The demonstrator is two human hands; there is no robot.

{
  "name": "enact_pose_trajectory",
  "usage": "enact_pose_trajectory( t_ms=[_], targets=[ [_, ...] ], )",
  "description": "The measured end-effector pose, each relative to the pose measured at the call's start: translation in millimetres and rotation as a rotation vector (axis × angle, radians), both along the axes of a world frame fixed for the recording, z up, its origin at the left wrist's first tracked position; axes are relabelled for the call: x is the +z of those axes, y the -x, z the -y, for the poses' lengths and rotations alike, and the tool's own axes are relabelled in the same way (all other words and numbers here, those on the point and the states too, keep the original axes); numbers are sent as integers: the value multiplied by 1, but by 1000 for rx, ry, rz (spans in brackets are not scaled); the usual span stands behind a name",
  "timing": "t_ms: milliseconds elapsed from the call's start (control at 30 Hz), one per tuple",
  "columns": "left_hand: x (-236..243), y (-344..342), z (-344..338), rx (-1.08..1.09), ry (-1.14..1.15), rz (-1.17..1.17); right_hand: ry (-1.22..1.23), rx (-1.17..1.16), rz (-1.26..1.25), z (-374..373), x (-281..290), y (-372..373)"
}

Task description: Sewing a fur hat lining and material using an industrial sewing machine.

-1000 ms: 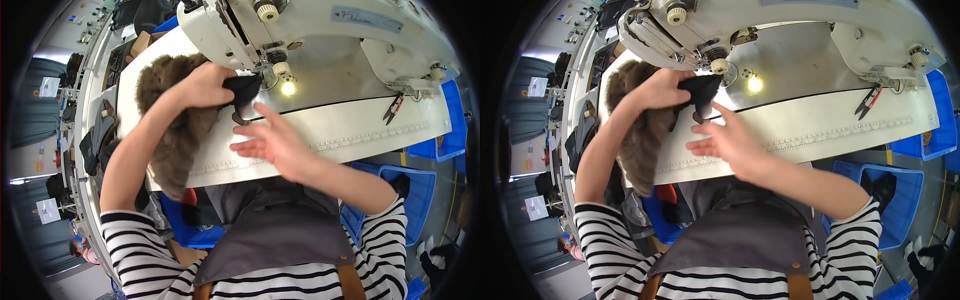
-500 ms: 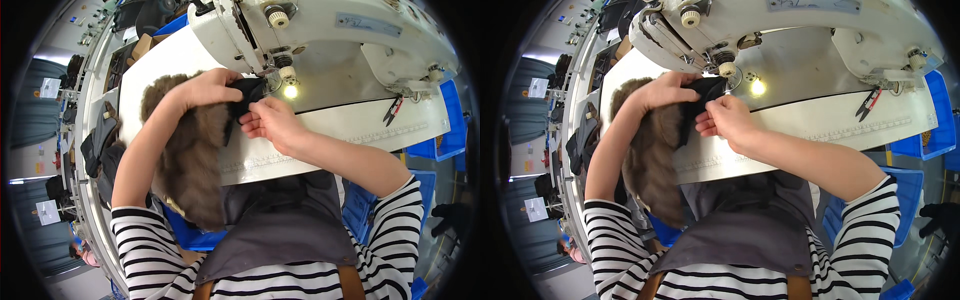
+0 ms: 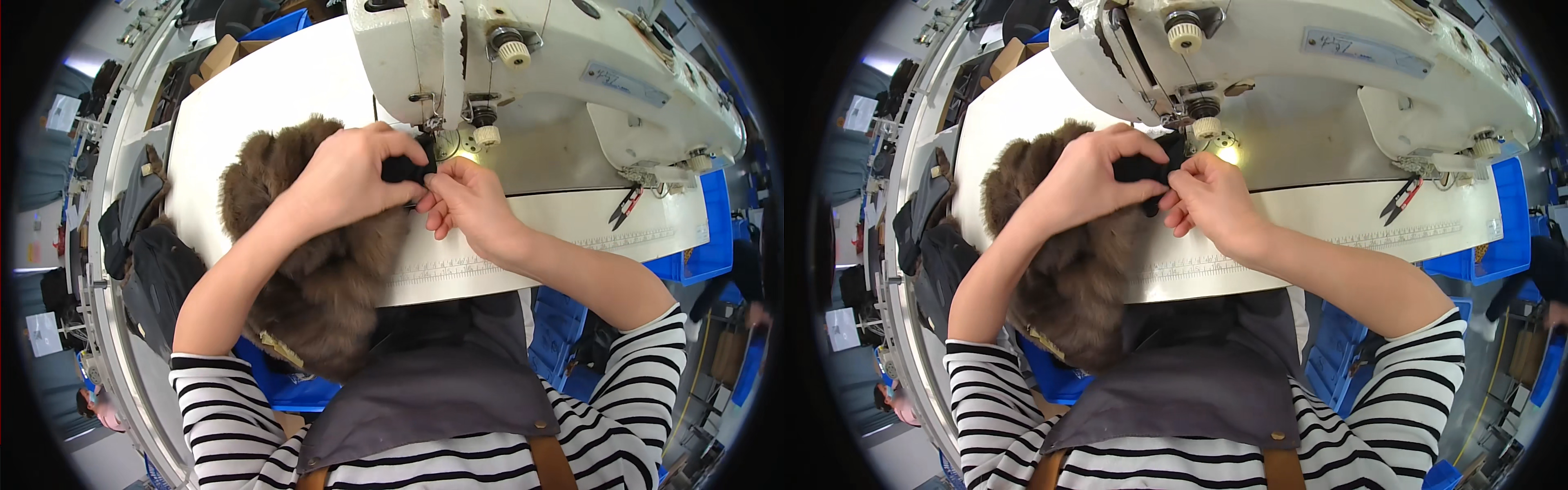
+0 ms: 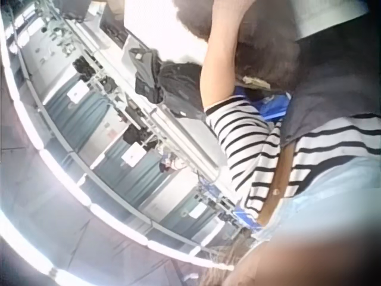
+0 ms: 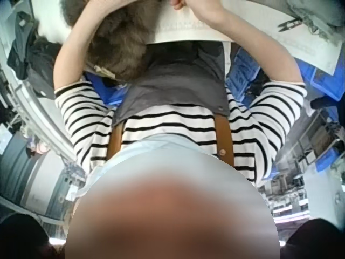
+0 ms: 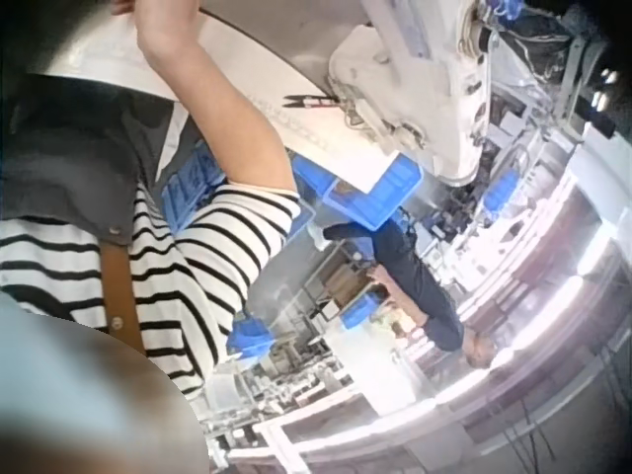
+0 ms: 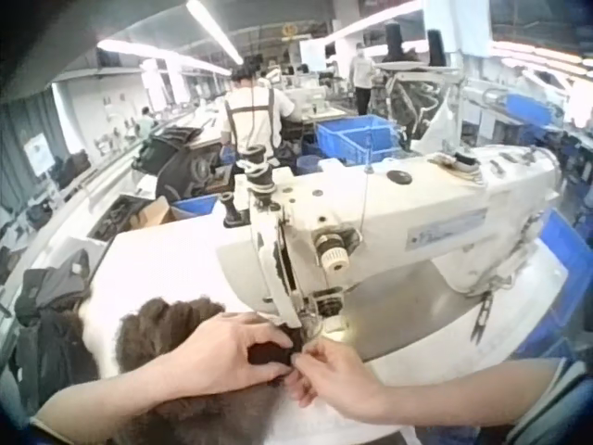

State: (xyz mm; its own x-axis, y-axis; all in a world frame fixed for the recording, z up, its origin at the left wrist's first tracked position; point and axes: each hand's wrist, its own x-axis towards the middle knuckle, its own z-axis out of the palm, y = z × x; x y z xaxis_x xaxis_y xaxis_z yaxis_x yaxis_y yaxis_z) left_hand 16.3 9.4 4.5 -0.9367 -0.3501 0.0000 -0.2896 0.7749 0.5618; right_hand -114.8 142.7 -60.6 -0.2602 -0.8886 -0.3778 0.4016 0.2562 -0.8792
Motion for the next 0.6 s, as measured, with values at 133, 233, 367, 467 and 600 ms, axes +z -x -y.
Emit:
enact_pose_trajectory(
  t_ms=[133,233,367,467,600],
  targets=[
    [-12,2,-20,-50,416,71,-52,-7,18,-2,2,7],
    [-25,12,-15,5,411,73,-63,45,-35,1,7,13],
    [-40,-3,-1,11,308,-144,-62,222,-485,-2,20,30],
    [-36,2,-5,17,318,-145,304,142,-1477,-10,-22,53],
    [-31,5,-10,4,310,-112,530,210,-1644,2,-15,45]
  ],
)
